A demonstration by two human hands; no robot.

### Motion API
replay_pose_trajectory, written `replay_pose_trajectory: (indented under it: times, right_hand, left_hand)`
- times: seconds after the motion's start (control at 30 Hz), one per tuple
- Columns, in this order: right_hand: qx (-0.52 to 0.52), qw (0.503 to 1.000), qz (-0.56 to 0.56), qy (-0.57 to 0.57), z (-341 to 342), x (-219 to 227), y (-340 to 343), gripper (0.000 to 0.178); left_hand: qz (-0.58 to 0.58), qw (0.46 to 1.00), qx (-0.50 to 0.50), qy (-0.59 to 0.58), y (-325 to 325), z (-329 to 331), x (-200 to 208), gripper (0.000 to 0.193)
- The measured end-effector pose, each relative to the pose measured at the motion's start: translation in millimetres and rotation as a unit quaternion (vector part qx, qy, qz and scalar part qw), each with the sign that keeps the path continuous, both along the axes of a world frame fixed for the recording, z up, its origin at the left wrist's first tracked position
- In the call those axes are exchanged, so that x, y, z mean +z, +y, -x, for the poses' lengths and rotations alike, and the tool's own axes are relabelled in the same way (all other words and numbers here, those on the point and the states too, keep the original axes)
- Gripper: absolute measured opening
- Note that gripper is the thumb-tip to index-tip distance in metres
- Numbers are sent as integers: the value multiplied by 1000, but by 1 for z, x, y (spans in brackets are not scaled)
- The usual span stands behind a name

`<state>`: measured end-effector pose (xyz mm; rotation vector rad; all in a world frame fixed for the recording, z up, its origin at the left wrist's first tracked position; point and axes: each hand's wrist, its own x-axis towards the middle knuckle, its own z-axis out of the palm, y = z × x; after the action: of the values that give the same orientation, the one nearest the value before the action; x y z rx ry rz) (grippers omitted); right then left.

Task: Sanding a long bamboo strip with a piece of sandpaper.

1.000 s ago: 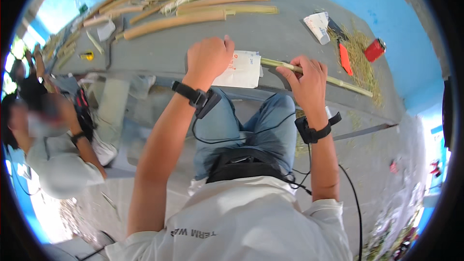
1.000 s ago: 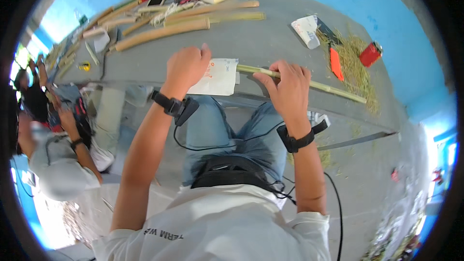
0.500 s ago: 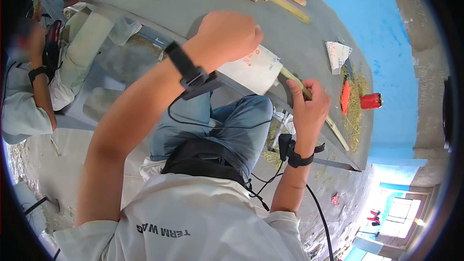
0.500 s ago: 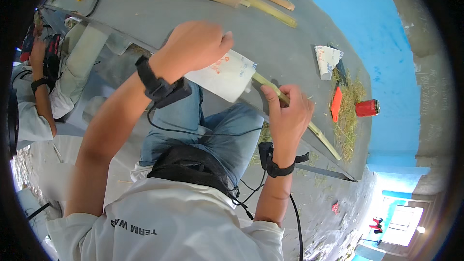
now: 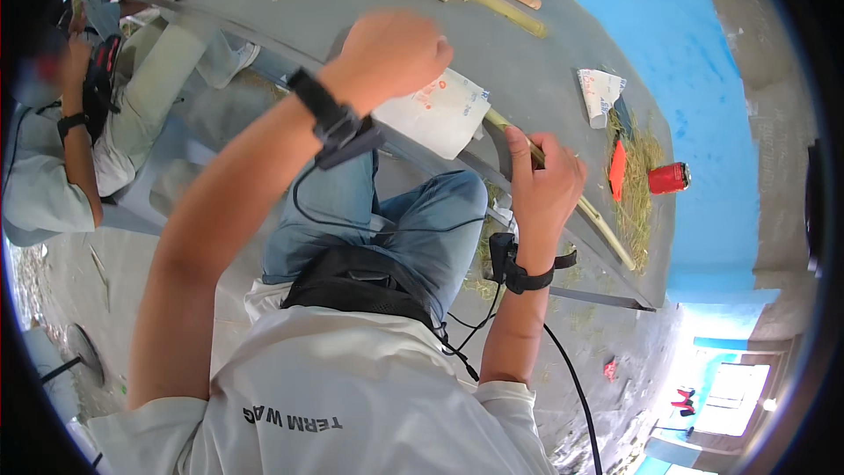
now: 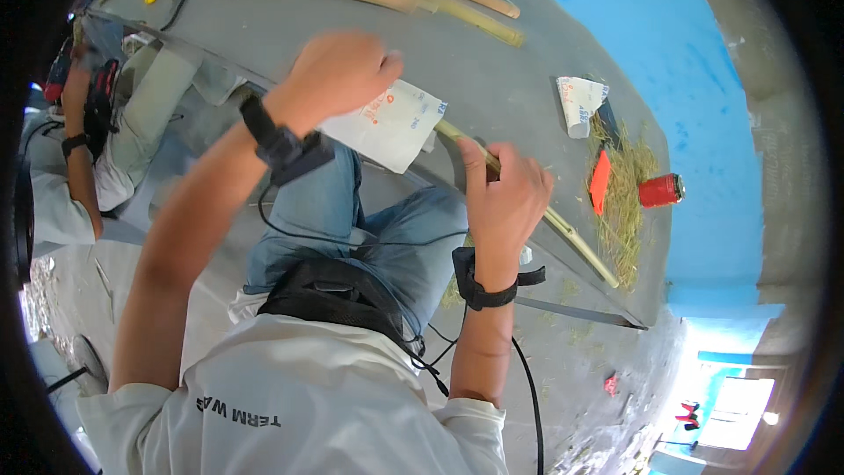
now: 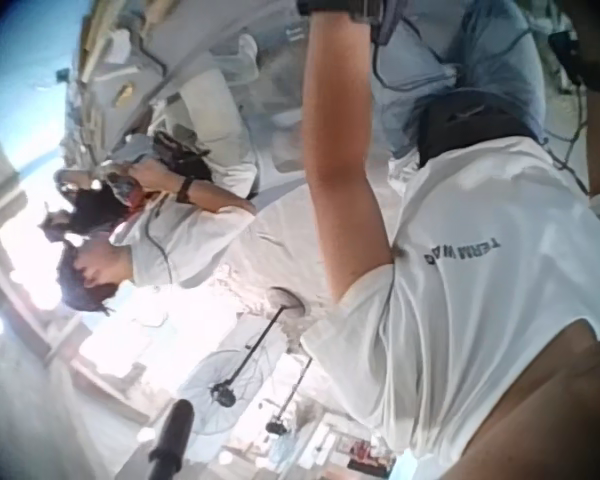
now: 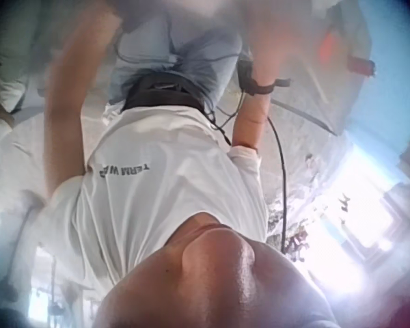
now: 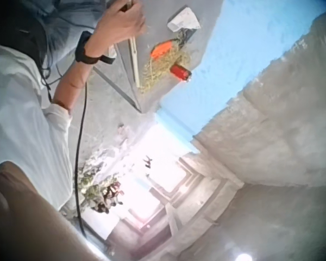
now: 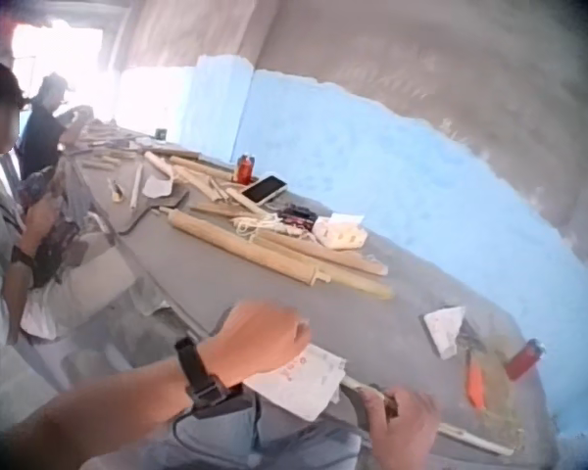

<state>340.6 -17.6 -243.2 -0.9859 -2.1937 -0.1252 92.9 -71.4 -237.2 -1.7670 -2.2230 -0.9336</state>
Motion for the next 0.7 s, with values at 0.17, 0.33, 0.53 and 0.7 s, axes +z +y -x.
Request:
replay_pose_trajectory:
  times: [0.17, 0.33, 0.53, 0.7]
  right_hand:
    - [30, 1000, -2, 5, -3, 0, 3, 42]
    - [49, 999, 6, -12, -3, 3, 2, 42]
    - [23, 1000, 14, -11, -2, 4, 1, 45]
    - [49, 998, 16, -45, -5, 4, 3, 47]
  left_hand:
    - [-192, 980, -9, 44, -21, -12, -15, 39]
    - [69, 997, -25, -4, -13, 1, 5, 46]
    - [-38, 999, 28, 6, -2, -10, 7, 50]
    - [-27, 1000, 14, 1, -13, -8, -4, 51]
